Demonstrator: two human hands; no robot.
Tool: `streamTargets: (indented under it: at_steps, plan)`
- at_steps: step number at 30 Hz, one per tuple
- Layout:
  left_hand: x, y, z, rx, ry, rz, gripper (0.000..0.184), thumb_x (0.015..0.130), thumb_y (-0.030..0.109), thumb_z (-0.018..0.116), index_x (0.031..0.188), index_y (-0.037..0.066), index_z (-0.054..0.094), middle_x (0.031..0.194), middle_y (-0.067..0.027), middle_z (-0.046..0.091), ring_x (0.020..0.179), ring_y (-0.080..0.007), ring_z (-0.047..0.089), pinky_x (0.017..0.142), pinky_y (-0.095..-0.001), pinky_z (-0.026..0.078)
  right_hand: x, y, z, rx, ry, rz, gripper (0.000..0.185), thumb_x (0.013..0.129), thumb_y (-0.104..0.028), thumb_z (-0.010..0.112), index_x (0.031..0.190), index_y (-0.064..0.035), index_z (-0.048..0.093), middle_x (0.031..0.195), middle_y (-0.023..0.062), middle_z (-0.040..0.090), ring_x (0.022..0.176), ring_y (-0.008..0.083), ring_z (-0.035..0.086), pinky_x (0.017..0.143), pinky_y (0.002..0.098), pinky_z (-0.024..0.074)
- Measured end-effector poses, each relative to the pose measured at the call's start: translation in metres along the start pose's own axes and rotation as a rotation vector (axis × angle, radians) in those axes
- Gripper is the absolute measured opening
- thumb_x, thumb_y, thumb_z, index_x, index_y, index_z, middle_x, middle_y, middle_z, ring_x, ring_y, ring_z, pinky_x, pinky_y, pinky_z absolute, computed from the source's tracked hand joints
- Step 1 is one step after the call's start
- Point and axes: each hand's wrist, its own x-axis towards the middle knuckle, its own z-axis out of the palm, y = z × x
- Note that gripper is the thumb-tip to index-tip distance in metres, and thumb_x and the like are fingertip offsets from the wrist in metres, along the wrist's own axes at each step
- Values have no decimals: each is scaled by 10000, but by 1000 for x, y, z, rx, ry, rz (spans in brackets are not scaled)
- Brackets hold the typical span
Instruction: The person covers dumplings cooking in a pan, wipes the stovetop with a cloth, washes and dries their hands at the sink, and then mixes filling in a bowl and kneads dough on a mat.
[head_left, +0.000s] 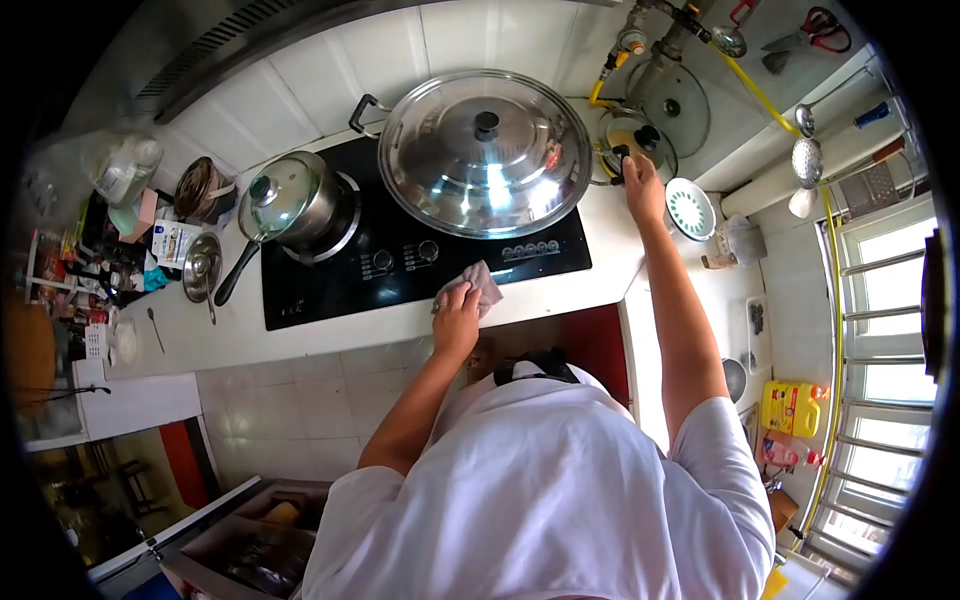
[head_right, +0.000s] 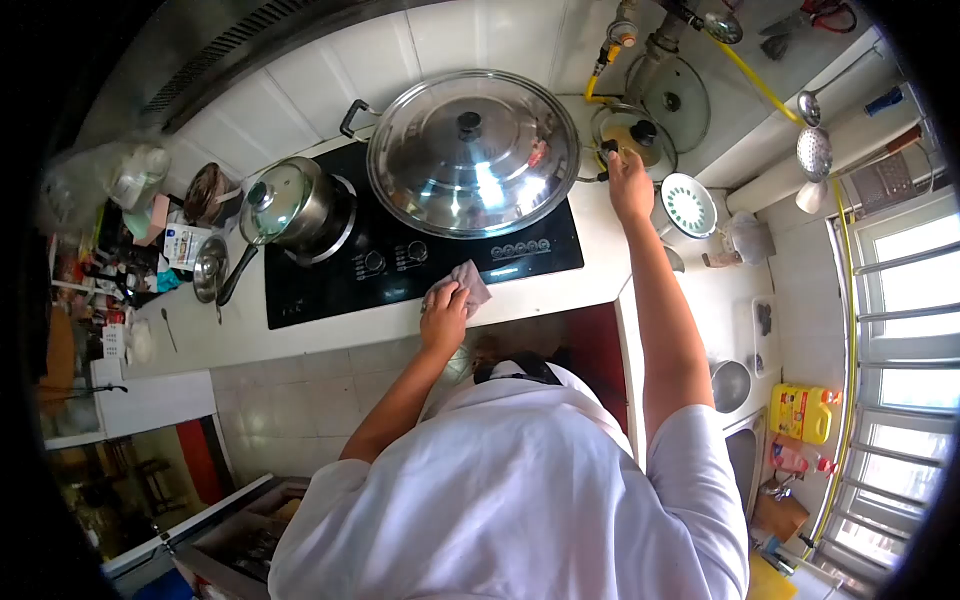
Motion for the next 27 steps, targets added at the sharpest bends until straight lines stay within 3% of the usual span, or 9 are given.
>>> streamTargets:
  at_steps: [4, 7, 8, 10, 17, 19, 27]
  plan:
    - [-1, -1, 0, 16, 60, 34, 300, 788, 122, 607, 1088, 107, 613, 1189, -55, 546, 1021, -322, 545, 819, -401, 494, 28, 13, 7, -90, -38, -67, 441, 885, -471, 457, 1119, -129, 609, 1035, 212, 626, 1002, 419, 566, 846, 475, 439]
    - [-2, -1, 4, 33, 91, 28, 259, 821, 128, 546, 1069, 113, 617, 1166, -61, 560, 991, -323, 560, 804, -393, 500, 36, 20, 10, -131, -86, -51, 455, 886, -482, 453, 1067, -104, 630, 1024, 224, 622, 994, 420, 565, 839, 485, 435]
    - [-4, -4, 9, 7, 54, 0, 331, 766, 98, 630, 1097, 108, 615, 1191, -64, 527, 1039, -334, 524, 839, -411, 481, 37, 21, 12, -106, -77, -39, 458, 888, -482, 452, 1035, -90, 636, 1006, 225, 626, 982, 421, 569, 830, 481, 437]
    - [-5, -3, 9, 8, 74, -13, 319, 775, 98, 618, 1093, 106, 616, 1183, -67, 534, 1023, -339, 532, 827, -411, 486, 37, 23, 14, -65, -66, -37, 474, 894, -484, 449, 968, -60, 648, 959, 227, 632, 949, 426, 575, 801, 469, 441]
    - [-4, 0, 6, -16, 100, -2, 302, 797, 81, 545, 1091, 94, 613, 1170, -84, 547, 984, -357, 551, 786, -399, 497, 51, 30, 20, -116, -112, -88, 449, 897, -429, 454, 958, -28, 646, 924, 231, 631, 898, 419, 585, 775, 449, 447]
    - [-3, 1, 9, -2, 120, -3, 303, 797, 82, 541, 1091, 92, 611, 1169, -88, 547, 988, -354, 550, 790, -398, 497, 49, 30, 21, -53, -47, -142, 424, 908, -404, 481, 910, -10, 636, 678, 142, 595, 635, 265, 579, 643, 367, 441]
    - [-5, 8, 13, 44, 110, -63, 296, 798, 95, 540, 1088, 104, 596, 1175, -85, 545, 1031, -332, 538, 808, -385, 498, 65, 56, 36, -54, -42, -180, 450, 909, -423, 486, 926, -9, 661, 674, 105, 609, 574, 198, 573, 591, 334, 451]
